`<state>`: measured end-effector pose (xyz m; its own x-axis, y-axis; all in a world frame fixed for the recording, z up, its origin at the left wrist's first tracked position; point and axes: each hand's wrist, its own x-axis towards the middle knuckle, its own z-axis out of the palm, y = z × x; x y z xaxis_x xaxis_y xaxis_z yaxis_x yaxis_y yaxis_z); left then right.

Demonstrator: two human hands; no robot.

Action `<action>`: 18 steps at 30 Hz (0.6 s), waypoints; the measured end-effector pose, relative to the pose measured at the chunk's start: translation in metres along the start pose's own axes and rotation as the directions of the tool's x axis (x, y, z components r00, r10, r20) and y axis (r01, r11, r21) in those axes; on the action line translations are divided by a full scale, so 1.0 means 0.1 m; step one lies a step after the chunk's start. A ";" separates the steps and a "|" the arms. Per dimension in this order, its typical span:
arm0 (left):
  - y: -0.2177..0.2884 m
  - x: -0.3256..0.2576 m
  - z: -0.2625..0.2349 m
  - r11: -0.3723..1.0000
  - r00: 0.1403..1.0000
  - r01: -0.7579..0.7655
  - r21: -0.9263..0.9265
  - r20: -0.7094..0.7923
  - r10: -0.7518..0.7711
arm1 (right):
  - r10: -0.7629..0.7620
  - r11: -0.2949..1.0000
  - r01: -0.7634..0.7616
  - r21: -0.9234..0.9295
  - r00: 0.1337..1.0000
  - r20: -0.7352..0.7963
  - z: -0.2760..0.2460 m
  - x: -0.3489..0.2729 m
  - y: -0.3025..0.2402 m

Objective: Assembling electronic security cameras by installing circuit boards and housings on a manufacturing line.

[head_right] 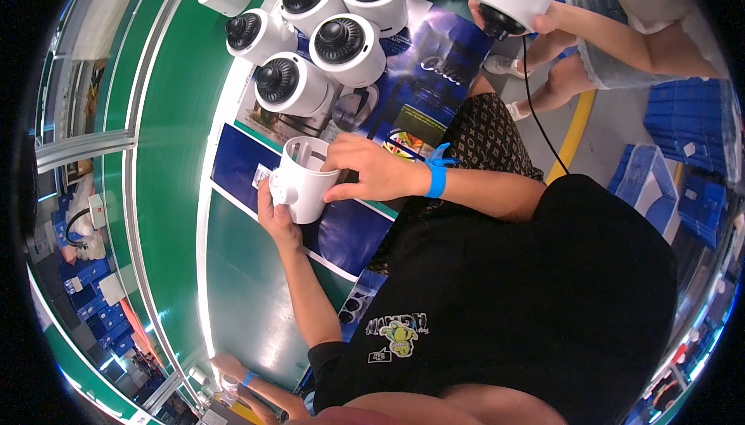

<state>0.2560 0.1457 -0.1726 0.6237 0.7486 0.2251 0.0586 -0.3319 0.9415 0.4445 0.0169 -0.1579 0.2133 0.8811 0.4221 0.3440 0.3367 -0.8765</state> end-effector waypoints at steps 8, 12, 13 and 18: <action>0.01 0.00 0.00 1.000 1.000 0.013 0.000 -0.003 -0.013 | 0.035 0.999 -0.035 0.012 0.999 0.017 -0.01 -0.01 -0.02; 0.03 0.00 0.01 1.000 1.000 0.016 -0.001 -0.007 -0.016 | 0.044 0.999 -0.045 0.011 0.999 0.025 -0.02 0.00 -0.03; 0.03 0.00 0.01 1.000 1.000 0.015 0.001 -0.007 -0.015 | 0.039 0.999 -0.040 0.013 0.999 0.020 -0.01 0.00 -0.04; 0.01 0.00 0.00 1.000 1.000 0.011 -0.004 -0.008 -0.011 | 0.034 0.999 -0.034 0.011 0.999 0.015 -0.01 0.01 -0.03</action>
<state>0.2562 0.1451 -0.1720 0.6165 0.7568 0.2170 0.0618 -0.3213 0.9450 0.4447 0.0162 -0.1552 0.2112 0.8969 0.3884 0.3264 0.3099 -0.8930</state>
